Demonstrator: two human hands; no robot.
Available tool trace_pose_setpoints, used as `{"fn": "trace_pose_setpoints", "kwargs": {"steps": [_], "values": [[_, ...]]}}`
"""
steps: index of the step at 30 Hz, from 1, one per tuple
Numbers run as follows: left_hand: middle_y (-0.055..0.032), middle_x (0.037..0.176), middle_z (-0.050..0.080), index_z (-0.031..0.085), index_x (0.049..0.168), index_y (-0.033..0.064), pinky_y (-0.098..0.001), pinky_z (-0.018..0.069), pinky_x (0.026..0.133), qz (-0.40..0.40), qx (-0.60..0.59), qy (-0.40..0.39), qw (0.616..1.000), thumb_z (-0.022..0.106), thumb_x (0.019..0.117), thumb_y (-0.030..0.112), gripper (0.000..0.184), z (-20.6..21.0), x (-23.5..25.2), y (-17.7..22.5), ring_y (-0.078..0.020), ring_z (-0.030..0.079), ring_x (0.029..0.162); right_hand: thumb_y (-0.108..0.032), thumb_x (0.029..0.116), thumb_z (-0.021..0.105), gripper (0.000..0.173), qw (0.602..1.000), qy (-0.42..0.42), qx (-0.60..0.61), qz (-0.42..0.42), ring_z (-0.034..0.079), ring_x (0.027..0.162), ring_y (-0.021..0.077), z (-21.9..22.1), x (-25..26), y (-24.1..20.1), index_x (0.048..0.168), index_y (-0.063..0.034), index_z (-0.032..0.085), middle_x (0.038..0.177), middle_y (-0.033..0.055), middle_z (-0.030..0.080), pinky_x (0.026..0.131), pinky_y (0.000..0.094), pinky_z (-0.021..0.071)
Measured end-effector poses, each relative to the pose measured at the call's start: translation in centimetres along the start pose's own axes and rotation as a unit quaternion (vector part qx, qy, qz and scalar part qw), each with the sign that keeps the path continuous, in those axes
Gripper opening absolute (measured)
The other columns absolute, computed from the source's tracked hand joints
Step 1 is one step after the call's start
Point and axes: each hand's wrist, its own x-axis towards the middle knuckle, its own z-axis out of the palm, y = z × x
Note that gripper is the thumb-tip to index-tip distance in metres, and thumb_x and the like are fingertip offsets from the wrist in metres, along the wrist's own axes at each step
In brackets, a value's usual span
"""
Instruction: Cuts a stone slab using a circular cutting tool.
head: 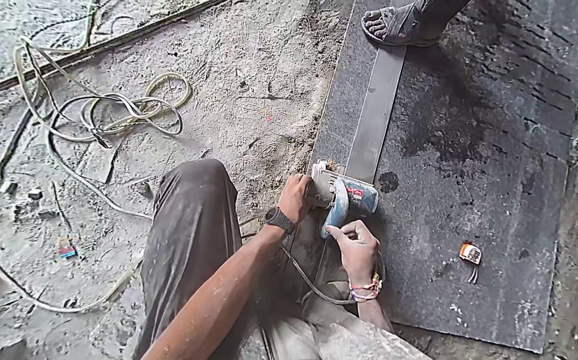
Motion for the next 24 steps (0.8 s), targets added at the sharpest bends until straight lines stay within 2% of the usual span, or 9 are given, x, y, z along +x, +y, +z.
{"fn": "trace_pose_setpoints", "kwargs": {"steps": [5, 12, 20, 24], "values": [[-0.0238, 0.135, 0.061, 0.063, 0.13, -0.003, -0.0496, 0.0413, 0.114, -0.002, -0.002, 0.005, 1.0, 0.081, 0.0867, 0.018, 0.051, 0.0, 0.2, 0.1, -0.038, 0.055, 0.132, -0.035, 0.0688, 0.091, 0.035, 1.0, 0.002, 0.004, 0.0, 0.058, 0.053, -0.002, 0.0, 0.3, 0.0, 0.074, -0.0102, 0.067, 0.064, -0.0059, 0.065, 0.052, 0.0173, 0.0489], [-0.0231, 0.13, 0.063, 0.065, 0.127, -0.0024, -0.0512, 0.0463, 0.108, -0.003, 0.004, 0.015, 1.0, 0.083, 0.0853, 0.018, 0.05, -0.2, 0.5, 0.4, -0.0382, 0.059, 0.123, -0.034, 0.0684, 0.092, 0.035, 1.0, -0.001, 0.021, 0.003, 0.057, 0.052, -0.0016, 0.0, 1.0, 0.0, 0.074, -0.0104, 0.067, 0.064, -0.0057, 0.065, 0.052, 0.0179, 0.0476], [-0.0239, 0.124, 0.065, 0.065, 0.122, -0.0023, -0.0537, 0.0495, 0.104, 0.027, 0.023, 0.048, 0.998, 0.089, 0.0789, 0.014, 0.052, 0.1, 0.7, 0.4, -0.0394, 0.062, 0.118, -0.034, 0.0697, 0.092, 0.036, 0.999, -0.021, 0.046, 0.001, 0.056, 0.054, -0.0008, 0.0, 1.6, 0.5, 0.076, -0.0089, 0.066, 0.064, -0.0046, 0.064, 0.053, 0.019, 0.0475], [-0.0241, 0.123, 0.066, 0.065, 0.123, -0.0026, -0.0536, 0.0496, 0.104, 0.032, 0.043, 0.052, 0.997, 0.089, 0.0795, 0.014, 0.052, 0.0, 0.9, 0.9, -0.0394, 0.062, 0.118, -0.035, 0.07, 0.092, 0.037, 0.998, -0.026, 0.055, -0.003, 0.057, 0.054, -0.0011, 0.0, 2.1, 0.7, 0.076, -0.009, 0.066, 0.065, -0.0046, 0.064, 0.053, 0.0185, 0.0477]]}}
